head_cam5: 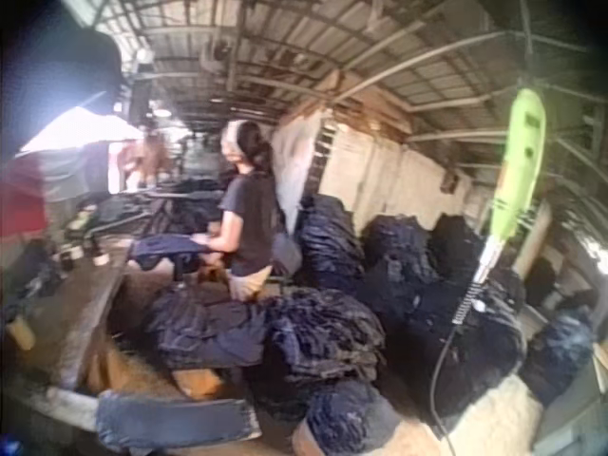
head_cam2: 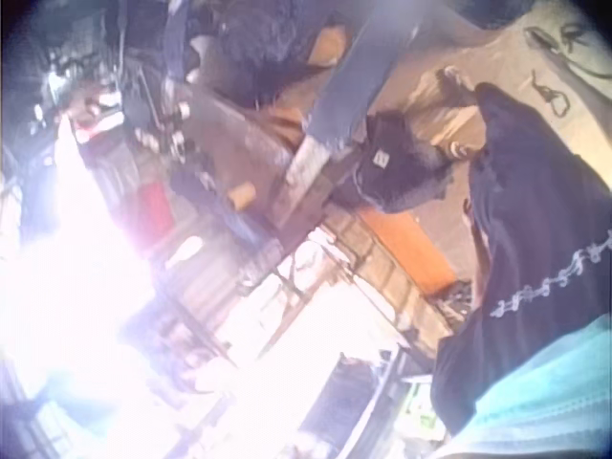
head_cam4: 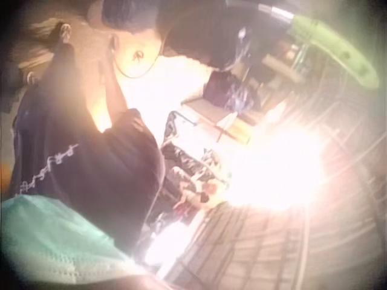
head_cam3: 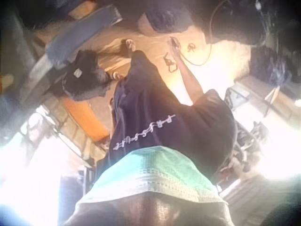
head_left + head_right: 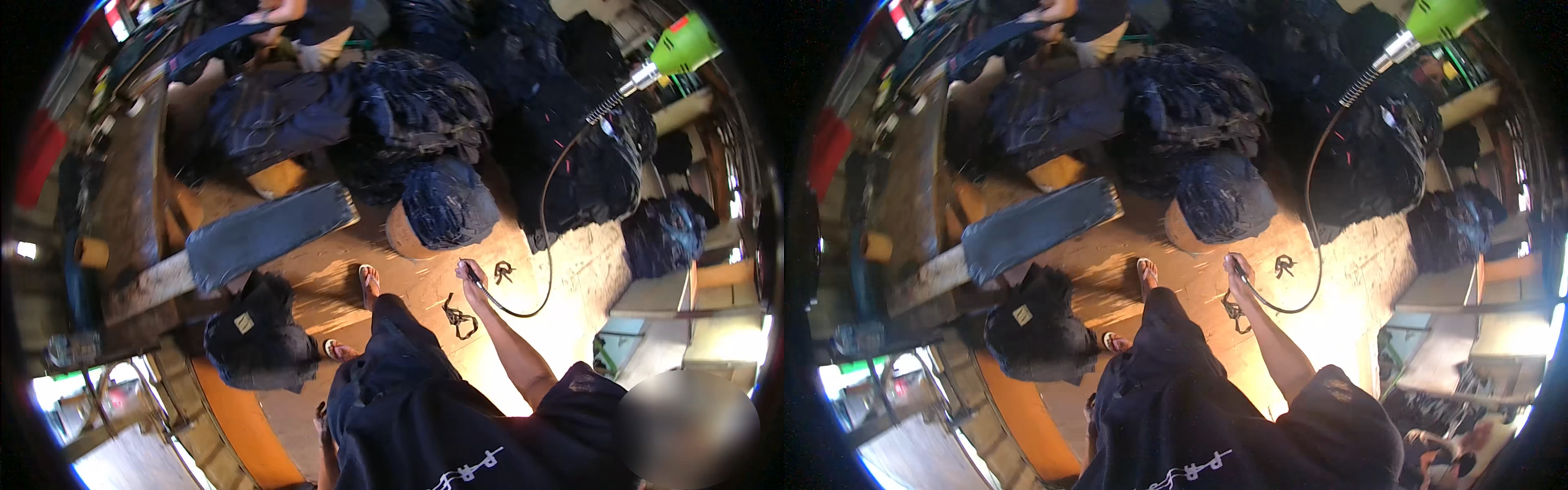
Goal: The person uses a handheld rotary tool to distress the seams and pockets of dark denim jeans. They repeatedly pick up jeans from a pile, apply the tool to specific areas, and place the jeans back down.
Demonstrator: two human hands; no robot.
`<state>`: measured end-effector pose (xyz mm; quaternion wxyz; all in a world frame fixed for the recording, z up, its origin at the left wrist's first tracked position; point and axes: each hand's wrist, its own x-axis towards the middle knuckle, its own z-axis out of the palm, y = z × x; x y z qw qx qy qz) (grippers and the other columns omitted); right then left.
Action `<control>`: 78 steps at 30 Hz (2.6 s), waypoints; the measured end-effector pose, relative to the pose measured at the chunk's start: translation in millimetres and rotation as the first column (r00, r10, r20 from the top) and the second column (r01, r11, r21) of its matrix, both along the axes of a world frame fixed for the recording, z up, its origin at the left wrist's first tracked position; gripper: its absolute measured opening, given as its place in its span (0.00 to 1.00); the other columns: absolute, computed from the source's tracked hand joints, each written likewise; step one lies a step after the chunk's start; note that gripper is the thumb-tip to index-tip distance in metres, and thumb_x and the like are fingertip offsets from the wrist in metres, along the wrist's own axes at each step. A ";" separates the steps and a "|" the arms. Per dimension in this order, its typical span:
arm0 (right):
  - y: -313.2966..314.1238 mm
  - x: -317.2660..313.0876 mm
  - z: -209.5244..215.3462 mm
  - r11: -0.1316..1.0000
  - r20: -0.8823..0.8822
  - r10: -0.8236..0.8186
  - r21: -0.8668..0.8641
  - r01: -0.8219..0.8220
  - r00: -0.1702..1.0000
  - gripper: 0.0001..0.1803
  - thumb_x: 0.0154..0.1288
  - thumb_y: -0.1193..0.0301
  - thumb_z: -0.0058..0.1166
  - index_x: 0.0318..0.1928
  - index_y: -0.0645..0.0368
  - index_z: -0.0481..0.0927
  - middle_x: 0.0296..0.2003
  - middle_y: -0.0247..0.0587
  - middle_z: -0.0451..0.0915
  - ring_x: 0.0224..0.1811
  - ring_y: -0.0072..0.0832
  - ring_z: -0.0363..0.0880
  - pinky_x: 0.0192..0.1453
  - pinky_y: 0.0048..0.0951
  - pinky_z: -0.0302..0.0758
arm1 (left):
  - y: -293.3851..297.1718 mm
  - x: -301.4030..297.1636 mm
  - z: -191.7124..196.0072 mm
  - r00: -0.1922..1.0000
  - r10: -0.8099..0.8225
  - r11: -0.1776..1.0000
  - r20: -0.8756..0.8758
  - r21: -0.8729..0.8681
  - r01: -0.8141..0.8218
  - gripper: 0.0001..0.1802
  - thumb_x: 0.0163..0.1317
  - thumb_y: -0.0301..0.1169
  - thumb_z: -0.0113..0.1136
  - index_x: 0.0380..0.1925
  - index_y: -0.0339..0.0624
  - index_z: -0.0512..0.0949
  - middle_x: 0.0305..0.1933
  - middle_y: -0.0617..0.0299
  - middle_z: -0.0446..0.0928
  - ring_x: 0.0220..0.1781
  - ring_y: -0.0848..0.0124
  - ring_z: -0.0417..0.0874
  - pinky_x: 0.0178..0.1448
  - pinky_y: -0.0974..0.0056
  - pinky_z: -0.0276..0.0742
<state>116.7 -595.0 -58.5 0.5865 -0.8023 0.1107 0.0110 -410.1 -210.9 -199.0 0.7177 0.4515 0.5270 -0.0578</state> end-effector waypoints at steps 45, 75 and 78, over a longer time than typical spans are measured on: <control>339.5 40.9 127.2 0.969 0.375 0.175 -0.231 -0.092 0.910 0.22 0.57 0.77 0.70 0.54 0.51 0.83 0.46 0.48 0.85 0.43 0.53 0.88 0.55 0.52 0.84 | 201.6 712.2 233.8 0.155 -0.981 0.176 0.115 0.863 0.474 0.21 0.50 0.09 0.51 0.42 0.40 0.80 0.40 0.48 0.84 0.46 0.54 0.89 0.51 0.59 0.81; 461.3 122.0 76.0 0.624 0.313 0.777 -0.499 -0.601 0.546 0.23 0.69 0.63 0.75 0.58 0.58 0.84 0.61 0.55 0.85 0.71 0.61 0.77 0.80 0.57 0.70 | 246.0 489.1 264.0 0.793 -0.577 0.145 -0.197 0.930 0.337 0.33 0.77 0.46 0.62 0.78 0.52 0.73 0.89 0.48 0.59 0.91 0.51 0.57 0.91 0.47 0.51; 465.3 120.2 81.0 0.618 0.272 0.780 -0.476 -0.625 0.564 0.26 0.68 0.60 0.76 0.59 0.58 0.84 0.59 0.54 0.86 0.69 0.60 0.79 0.78 0.57 0.71 | 315.8 441.6 243.7 0.918 -0.394 0.091 0.042 0.996 -0.007 0.32 0.59 0.23 0.74 0.66 0.43 0.81 0.77 0.45 0.76 0.81 0.48 0.74 0.80 0.49 0.74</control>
